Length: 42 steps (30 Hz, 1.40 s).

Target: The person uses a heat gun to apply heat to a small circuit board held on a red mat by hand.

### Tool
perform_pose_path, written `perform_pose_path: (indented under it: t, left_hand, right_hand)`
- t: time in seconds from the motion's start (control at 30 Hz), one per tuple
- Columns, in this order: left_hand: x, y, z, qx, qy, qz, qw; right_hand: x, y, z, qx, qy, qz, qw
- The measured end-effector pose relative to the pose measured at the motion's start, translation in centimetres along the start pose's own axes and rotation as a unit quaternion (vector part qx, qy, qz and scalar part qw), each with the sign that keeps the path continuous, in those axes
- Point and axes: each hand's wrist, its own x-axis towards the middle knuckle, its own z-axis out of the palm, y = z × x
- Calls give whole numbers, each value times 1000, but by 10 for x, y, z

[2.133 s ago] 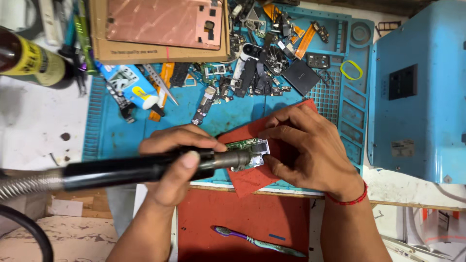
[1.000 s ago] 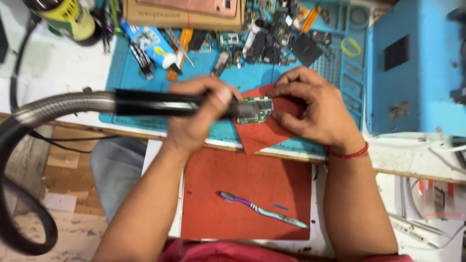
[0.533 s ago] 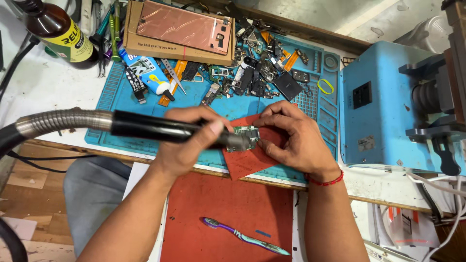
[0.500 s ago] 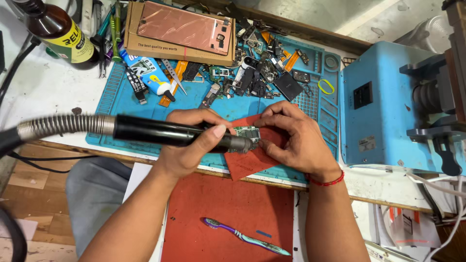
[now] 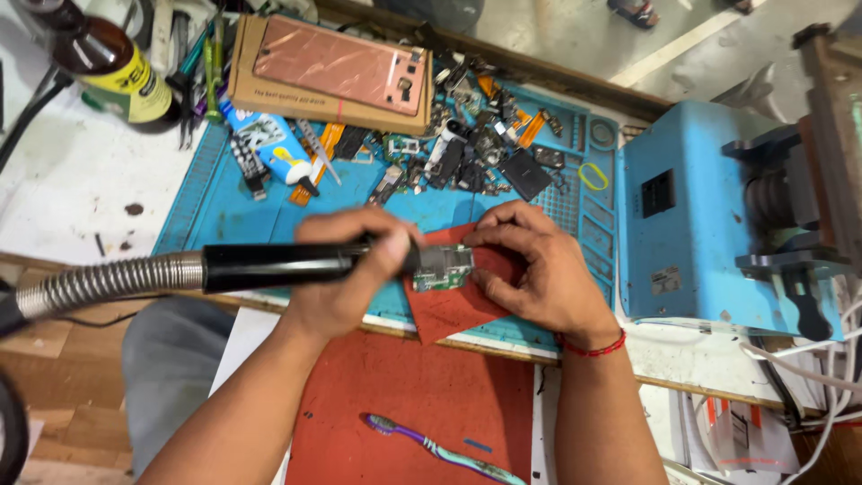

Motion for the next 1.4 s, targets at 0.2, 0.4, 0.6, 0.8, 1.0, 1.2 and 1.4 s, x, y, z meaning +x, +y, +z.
perform_pose_path:
  t: [0.2, 0.4, 0.6, 0.8, 1.0, 1.2, 1.4]
  left_hand:
    - [4, 1, -5, 13, -56, 5, 998]
    - [5, -1, -5, -52, -65, 7, 996]
    - [5, 1, -4, -49, -27, -51, 997]
    - [4, 3, -4, -2, 10, -36, 999]
    - [4, -1, 0, -8, 86, -29, 996]
    - [3, -2, 4, 21, 50, -19, 998]
    - [2, 3, -1, 30, -36, 50, 998]
  right_hand:
    - [1, 2, 0, 24, 16, 22, 999]
    - [0, 2, -1, 17, 6, 18, 1000]
    - [0, 1, -1, 14, -7, 10, 1000]
    - [0, 0, 0, 19, -4, 12, 1000]
    - [0, 1, 0, 21, -5, 10, 1000]
    - [0, 2, 0, 21, -11, 24, 999]
    - [0, 2, -1, 24, -7, 11, 1000]
